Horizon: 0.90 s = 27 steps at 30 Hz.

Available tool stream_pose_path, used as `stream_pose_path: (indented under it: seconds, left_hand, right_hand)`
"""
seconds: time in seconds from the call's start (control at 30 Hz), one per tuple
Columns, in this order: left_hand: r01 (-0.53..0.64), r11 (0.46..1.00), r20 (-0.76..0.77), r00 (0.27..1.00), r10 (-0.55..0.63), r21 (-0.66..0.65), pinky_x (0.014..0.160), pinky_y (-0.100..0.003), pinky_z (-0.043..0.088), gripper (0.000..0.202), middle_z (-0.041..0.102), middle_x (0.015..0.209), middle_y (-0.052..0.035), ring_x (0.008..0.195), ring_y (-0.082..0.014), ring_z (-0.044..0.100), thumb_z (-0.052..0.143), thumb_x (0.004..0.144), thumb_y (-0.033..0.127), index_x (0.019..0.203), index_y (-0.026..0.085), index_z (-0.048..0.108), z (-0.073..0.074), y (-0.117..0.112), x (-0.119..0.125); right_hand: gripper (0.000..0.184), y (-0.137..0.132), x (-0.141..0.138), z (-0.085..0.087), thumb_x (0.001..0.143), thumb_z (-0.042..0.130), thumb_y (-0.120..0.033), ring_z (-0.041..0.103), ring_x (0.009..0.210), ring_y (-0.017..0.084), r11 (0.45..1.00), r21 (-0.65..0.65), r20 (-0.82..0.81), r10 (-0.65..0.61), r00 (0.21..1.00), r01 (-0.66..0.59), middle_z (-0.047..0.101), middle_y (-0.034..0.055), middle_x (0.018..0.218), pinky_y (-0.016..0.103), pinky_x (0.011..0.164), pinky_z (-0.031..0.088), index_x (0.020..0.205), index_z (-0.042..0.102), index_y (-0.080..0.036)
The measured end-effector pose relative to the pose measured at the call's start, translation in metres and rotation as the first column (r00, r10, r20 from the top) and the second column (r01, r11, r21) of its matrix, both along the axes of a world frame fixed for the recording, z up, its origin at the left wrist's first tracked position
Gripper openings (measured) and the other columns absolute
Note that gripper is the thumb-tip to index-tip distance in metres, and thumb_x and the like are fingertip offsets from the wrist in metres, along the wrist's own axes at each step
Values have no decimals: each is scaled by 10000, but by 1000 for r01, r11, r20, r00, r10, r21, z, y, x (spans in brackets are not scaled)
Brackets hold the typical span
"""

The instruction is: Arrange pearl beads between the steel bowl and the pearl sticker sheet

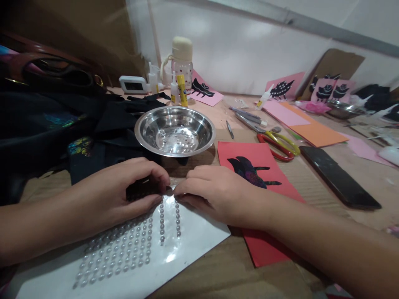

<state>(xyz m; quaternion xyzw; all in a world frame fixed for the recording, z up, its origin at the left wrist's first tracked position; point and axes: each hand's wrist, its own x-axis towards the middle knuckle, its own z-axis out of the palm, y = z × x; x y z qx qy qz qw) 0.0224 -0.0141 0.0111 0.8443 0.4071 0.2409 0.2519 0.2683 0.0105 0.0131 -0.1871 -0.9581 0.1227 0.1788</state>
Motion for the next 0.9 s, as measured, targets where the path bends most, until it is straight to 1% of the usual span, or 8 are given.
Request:
stream_pose_path:
  seconds: [0.17, 0.3, 0.43, 0.57, 0.67, 0.77, 0.83, 0.9]
  left_hand:
    - [4, 1000, -12, 1000, -4, -5, 745, -259, 458, 210, 685, 900, 82, 864, -140, 625, 643, 809, 149, 970, 282, 630, 1, 0, 1]
    - [0, 1000, -25, 1000, -1, -21, 753, -263, 461, 216, 690, 906, 75, 874, -145, 629, 632, 802, 142, 970, 277, 634, 3, 1, 1]
    - [1, 1000, -27, 1000, -2, -29, 756, -269, 457, 220, 692, 909, 70, 881, -153, 629, 635, 801, 143, 974, 278, 640, 3, 1, 0]
    - [6, 999, -12, 1000, -6, -34, 763, -280, 449, 207, 694, 902, 61, 882, -165, 625, 630, 805, 141, 967, 270, 635, 3, 0, 0]
    - [21, 998, -3, 1000, -21, -59, 767, -291, 444, 209, 700, 906, 51, 879, -174, 622, 612, 803, 124, 960, 262, 635, 4, -1, 1]
    - [18, 994, 3, 1000, -17, -106, 803, -310, 445, 245, 706, 942, 38, 909, -185, 619, 602, 800, 108, 990, 259, 636, 6, -1, 2]
    - [11, 991, 1, 1000, -11, -134, 825, -324, 446, 247, 705, 962, 23, 930, -195, 616, 598, 802, 109, 998, 253, 640, 7, -1, 2]
    - [1, 989, -8, 1000, -3, -146, 834, -334, 447, 230, 702, 977, 6, 944, -204, 611, 587, 812, 118, 995, 244, 648, 8, -2, 3]
  right_hand:
    - [219, 1, -3, -3, 1031, 497, -207, 523, 706, 138, 999, 45, 0, 27, 1000, -27, 613, 27, 783, 253, 635, 389, 1008, 704, -139]
    - [224, 0, -5, -4, 1034, 459, -197, 534, 702, 142, 999, 31, 28, -10, 1000, 9, 626, 25, 789, 254, 624, 392, 981, 672, -156]
    - [141, -2, -8, -1, 982, 482, -163, 578, 715, 145, 992, -74, 71, -94, 993, 100, 655, 15, 811, 256, 635, 414, 983, 620, -190]
    - [76, -5, -8, 7, 971, 454, -196, 589, 657, 132, 941, -237, 39, -238, 970, 241, 639, -5, 780, 244, 595, 435, 924, 511, -213]
    - [77, -8, -5, 12, 991, 389, -213, 603, 652, 138, 917, -330, -10, -240, 971, 223, 624, -6, 761, 254, 600, 473, 928, 431, -226]
    - [108, -13, 0, 16, 1002, 346, -203, 581, 659, 140, 933, -318, -63, -197, 978, 168, 589, -8, 762, 267, 618, 481, 925, 417, -231]
    - [158, -16, 3, 19, 1016, 326, -210, 547, 662, 140, 940, -282, -71, -220, 973, 192, 554, -9, 760, 269, 620, 468, 897, 428, -230]
    - [231, -17, 4, 22, 1043, 313, -255, 515, 649, 134, 936, -262, -55, -255, 965, 233, 528, -14, 746, 260, 608, 448, 850, 436, -228]
